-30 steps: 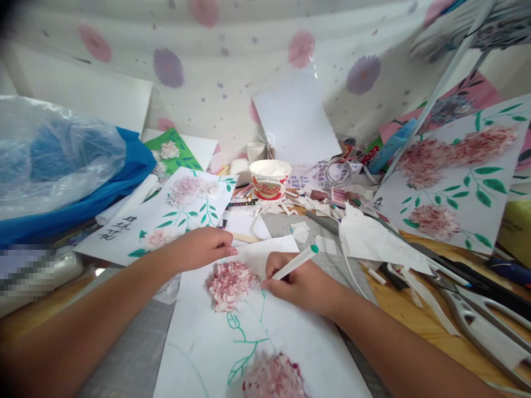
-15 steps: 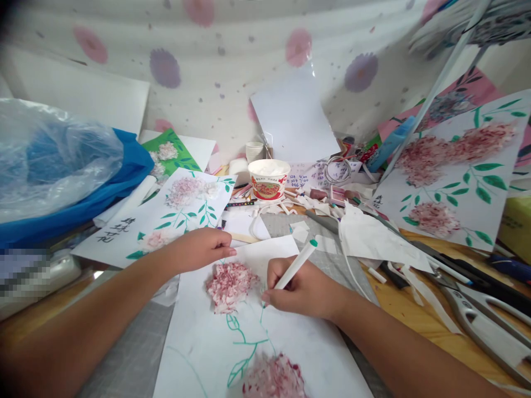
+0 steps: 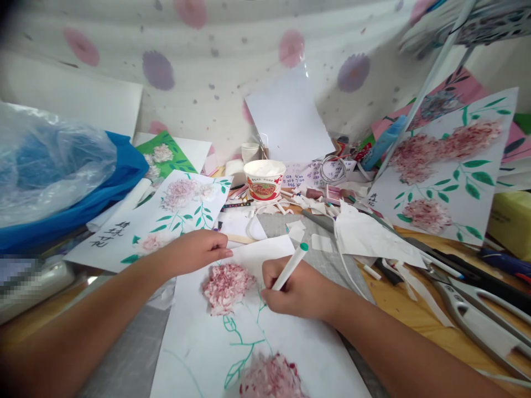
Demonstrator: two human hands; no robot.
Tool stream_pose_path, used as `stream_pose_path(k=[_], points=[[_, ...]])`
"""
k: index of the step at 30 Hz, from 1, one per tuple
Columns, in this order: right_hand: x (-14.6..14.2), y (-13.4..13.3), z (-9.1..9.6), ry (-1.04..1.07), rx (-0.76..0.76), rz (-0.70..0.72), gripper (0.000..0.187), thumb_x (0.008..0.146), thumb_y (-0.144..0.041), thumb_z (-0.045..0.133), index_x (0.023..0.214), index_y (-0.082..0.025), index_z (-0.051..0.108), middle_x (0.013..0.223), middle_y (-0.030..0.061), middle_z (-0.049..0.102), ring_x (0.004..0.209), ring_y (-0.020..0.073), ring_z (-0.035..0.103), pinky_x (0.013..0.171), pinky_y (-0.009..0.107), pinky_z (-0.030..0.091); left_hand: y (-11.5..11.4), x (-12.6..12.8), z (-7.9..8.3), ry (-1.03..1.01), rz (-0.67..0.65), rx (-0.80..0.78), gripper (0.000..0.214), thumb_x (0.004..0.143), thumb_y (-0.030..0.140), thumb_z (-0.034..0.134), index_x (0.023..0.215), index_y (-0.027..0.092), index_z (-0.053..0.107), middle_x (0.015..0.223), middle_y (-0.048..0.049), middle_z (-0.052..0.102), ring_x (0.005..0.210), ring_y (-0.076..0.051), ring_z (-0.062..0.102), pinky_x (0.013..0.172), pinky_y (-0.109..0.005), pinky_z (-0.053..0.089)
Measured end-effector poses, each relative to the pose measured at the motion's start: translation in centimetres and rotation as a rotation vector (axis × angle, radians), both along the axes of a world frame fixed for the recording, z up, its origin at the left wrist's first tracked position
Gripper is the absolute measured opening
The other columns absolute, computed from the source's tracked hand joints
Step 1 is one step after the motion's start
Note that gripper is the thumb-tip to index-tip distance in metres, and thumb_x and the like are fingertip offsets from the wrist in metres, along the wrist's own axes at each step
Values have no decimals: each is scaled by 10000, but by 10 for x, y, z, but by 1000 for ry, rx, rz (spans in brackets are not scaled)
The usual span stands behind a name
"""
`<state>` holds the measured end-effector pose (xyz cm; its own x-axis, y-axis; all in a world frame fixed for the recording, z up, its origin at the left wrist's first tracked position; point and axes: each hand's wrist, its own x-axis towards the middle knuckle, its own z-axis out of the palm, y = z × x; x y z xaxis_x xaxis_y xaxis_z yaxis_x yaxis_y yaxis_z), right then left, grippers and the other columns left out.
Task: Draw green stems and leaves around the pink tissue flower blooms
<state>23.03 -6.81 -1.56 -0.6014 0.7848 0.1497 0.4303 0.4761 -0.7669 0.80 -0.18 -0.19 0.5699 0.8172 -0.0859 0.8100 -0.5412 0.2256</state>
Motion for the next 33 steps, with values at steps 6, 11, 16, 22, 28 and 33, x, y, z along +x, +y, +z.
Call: stream_pose_path(k=[6, 11, 16, 22, 28, 33], points=[[3, 3, -2, 72, -63, -68, 164, 677, -173, 496, 559, -174, 382, 519, -40, 403, 472, 75, 354, 433, 189, 293, -2, 1, 2, 10, 0, -3, 366, 773, 492, 346, 587, 183, 407, 574, 26, 472, 534, -117, 427, 460, -229, 222], [3, 5, 0, 65, -113, -86, 147, 706, -228, 530, 609, -155, 448, 538, -32, 424, 485, 76, 364, 436, 187, 288, -2, 1, 2, 3, 13, -16, 361, 770, 492, 352, 595, 183, 415, 586, 25, 483, 547, -122, 440, 468, -228, 231], [3, 7, -1, 51, -98, -68, 156, 717, -259, 545, 636, -144, 478, 568, -24, 439, 516, 84, 380, 459, 193, 300, -1, 1, 0, -2, 22, -10, 362, 762, 496, 359, 585, 184, 408, 574, 27, 482, 538, -120, 432, 457, -227, 225], [2, 8, 1, 28, -118, -64, 155, 710, -250, 553, 625, -148, 473, 570, -29, 436, 523, 85, 386, 471, 193, 310, -2, 2, 2, -11, 20, -18, 350, 763, 485, 363, 591, 185, 419, 578, 23, 471, 532, -119, 428, 457, -229, 228], [3, 10, 1, 30, -91, -41, 132, 718, -249, 556, 661, -151, 490, 604, -28, 457, 550, 84, 407, 488, 183, 322, -2, 2, 4, -3, 24, -25, 346, 759, 486, 367, 594, 185, 411, 574, 26, 465, 527, -118, 425, 454, -228, 229], [3, 10, -1, -7, -74, -60, 132, 730, -263, 547, 679, -150, 501, 596, -24, 461, 546, 88, 410, 481, 183, 328, -2, 3, 5, 13, 24, -22, 347, 759, 481, 370, 583, 184, 401, 571, 26, 464, 530, -119, 423, 457, -229, 225]])
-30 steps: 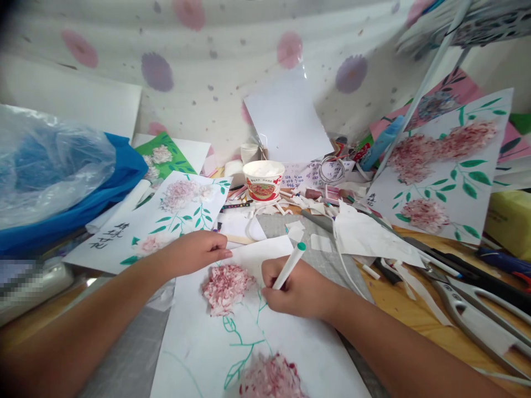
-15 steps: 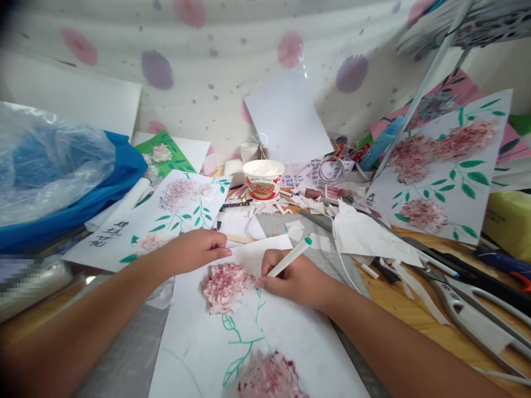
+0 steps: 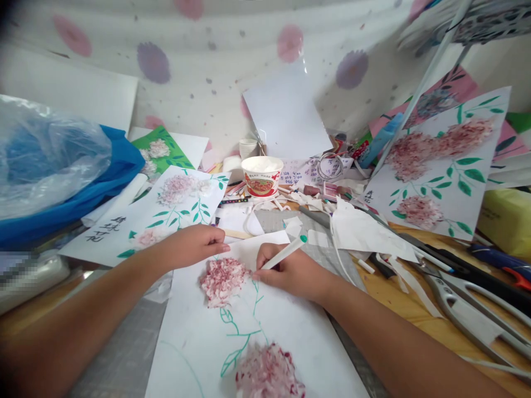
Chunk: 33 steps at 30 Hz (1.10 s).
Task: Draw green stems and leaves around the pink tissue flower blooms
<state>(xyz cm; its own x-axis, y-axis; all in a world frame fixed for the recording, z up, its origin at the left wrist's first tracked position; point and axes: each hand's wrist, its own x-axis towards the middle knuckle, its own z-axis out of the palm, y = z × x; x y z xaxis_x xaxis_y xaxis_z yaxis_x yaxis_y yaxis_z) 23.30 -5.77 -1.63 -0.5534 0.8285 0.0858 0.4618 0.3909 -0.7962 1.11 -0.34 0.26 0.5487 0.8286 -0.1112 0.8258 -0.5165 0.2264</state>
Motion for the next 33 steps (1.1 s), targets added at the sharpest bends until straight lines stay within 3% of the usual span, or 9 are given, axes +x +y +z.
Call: stream_pose_path(k=[33], points=[[-7, -1, 10, -51, 132, -82, 77, 715, -146, 512, 639, -158, 519, 633, -11, 521, 586, 99, 454, 527, 191, 357, 4, -4, -6, -6, -28, 11, 376, 774, 492, 325, 585, 179, 415, 570, 19, 461, 542, -120, 434, 464, -238, 211]])
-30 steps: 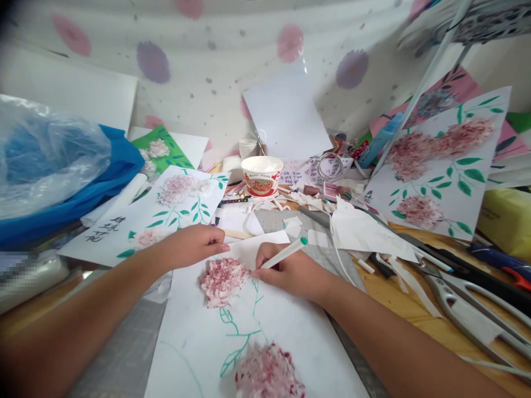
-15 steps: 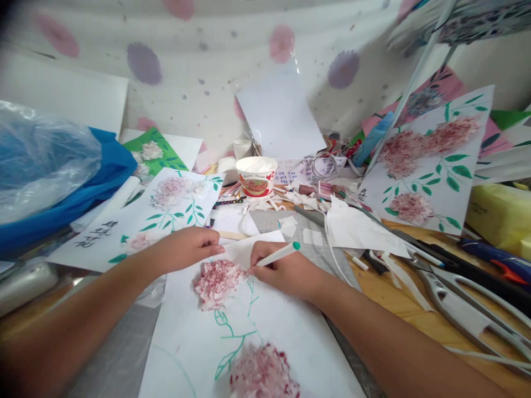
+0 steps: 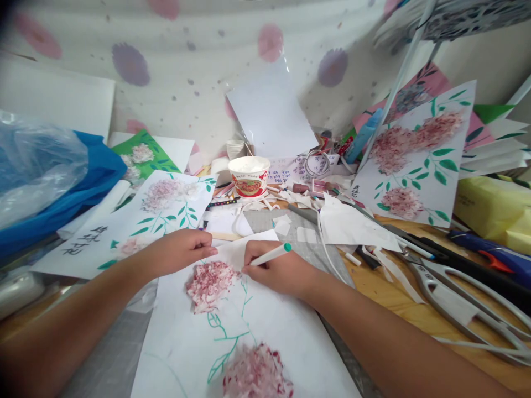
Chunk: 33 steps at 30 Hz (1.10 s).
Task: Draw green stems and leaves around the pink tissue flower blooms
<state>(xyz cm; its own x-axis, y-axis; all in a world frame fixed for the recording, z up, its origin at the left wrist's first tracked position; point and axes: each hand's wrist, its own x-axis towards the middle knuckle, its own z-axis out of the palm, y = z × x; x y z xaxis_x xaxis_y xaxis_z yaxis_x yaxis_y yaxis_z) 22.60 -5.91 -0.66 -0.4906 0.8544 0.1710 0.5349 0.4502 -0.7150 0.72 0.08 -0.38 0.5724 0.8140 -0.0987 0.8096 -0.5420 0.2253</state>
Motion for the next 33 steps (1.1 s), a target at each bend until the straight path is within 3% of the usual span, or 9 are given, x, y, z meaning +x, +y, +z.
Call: stream_pose_path(k=[9, 14, 18, 33], points=[[5, 0, -4, 129, -79, -72, 80, 714, -196, 529, 651, -157, 499, 603, -21, 478, 552, 88, 428, 491, 188, 344, 1, 0, -1, -8, 6, 4, 378, 774, 494, 326, 589, 180, 426, 579, 19, 468, 546, -120, 429, 471, -235, 210], [7, 0, -4, 113, -155, 67, 100, 696, -192, 555, 625, -147, 502, 577, -25, 480, 518, 76, 414, 458, 178, 328, 0, 0, 1, -19, 1, -2, 379, 774, 494, 325, 588, 179, 423, 580, 18, 472, 549, -121, 428, 474, -239, 217], [7, 0, -5, 127, -192, 77, 122, 690, -191, 558, 601, -147, 487, 538, -42, 449, 479, 61, 387, 426, 167, 304, -2, 1, 2, -14, 2, -10, 379, 771, 498, 326, 595, 179, 429, 584, 17, 475, 550, -121, 427, 471, -239, 217], [6, 0, -4, 65, -106, 54, 101, 703, -159, 531, 612, -150, 490, 579, -29, 476, 528, 79, 426, 478, 181, 333, -2, 1, 3, 2, -4, 3, 370, 780, 493, 333, 590, 182, 402, 576, 21, 470, 543, -120, 427, 462, -234, 217]])
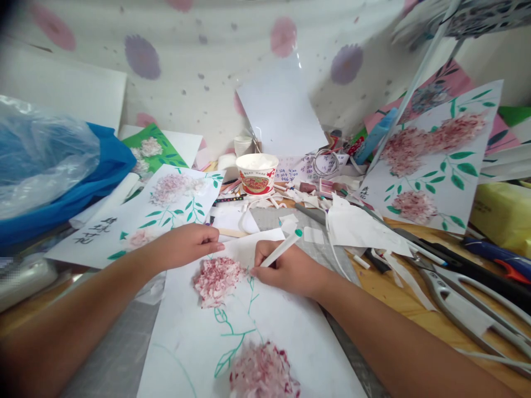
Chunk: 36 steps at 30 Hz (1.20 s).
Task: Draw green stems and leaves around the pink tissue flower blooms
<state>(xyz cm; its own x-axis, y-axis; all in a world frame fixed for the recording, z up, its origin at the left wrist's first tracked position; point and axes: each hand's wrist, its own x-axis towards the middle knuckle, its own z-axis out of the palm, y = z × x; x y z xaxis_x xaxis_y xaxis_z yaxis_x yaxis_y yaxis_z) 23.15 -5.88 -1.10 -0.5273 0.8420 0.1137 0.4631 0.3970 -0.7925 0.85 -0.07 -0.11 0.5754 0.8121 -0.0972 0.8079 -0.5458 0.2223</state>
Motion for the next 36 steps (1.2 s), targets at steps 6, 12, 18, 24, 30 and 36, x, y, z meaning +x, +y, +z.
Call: stream_pose_path(k=[6, 12, 18, 24, 30, 36], points=[[-2, 1, -1, -53, 34, -81, 83, 719, -171, 511, 639, -161, 490, 609, -18, 485, 569, 101, 441, 508, 199, 347, -1, 1, 0, -11, 20, -4, 363, 766, 493, 355, 586, 181, 398, 572, 24, 477, 537, -119, 430, 462, -234, 225], [-2, 0, -2, -49, 28, -102, 77, 727, -185, 507, 655, -161, 494, 612, -22, 470, 554, 92, 421, 487, 187, 323, -2, 3, 4, -2, 26, -18, 354, 760, 486, 361, 583, 180, 385, 572, 27, 461, 535, -119, 424, 462, -230, 229], [-2, 0, -1, -50, 40, -92, 62, 731, -185, 505, 672, -164, 504, 621, -17, 477, 566, 98, 427, 495, 190, 326, -3, 3, 4, 0, 30, -20, 356, 762, 486, 361, 581, 180, 380, 570, 27, 459, 537, -122, 426, 466, -230, 234], [-2, 1, -3, -35, 33, -79, 66, 736, -193, 511, 679, -161, 514, 640, -11, 489, 581, 101, 429, 506, 195, 328, -3, 3, 3, 6, 37, -22, 354, 762, 485, 365, 580, 182, 383, 571, 27, 462, 537, -123, 427, 463, -231, 236], [2, 5, -7, 55, 5, -111, 105, 739, -248, 525, 676, -169, 494, 610, -26, 446, 553, 91, 398, 479, 189, 302, -1, 2, 2, -1, 19, -10, 353, 767, 484, 356, 594, 180, 410, 592, 21, 486, 553, -122, 439, 471, -233, 241], [3, 2, -6, 107, -30, -138, 118, 732, -246, 528, 658, -169, 477, 579, -41, 411, 524, 80, 375, 455, 184, 284, -1, 0, 0, -2, 8, -6, 367, 769, 496, 350, 590, 180, 403, 582, 23, 481, 547, -121, 437, 469, -233, 239]])
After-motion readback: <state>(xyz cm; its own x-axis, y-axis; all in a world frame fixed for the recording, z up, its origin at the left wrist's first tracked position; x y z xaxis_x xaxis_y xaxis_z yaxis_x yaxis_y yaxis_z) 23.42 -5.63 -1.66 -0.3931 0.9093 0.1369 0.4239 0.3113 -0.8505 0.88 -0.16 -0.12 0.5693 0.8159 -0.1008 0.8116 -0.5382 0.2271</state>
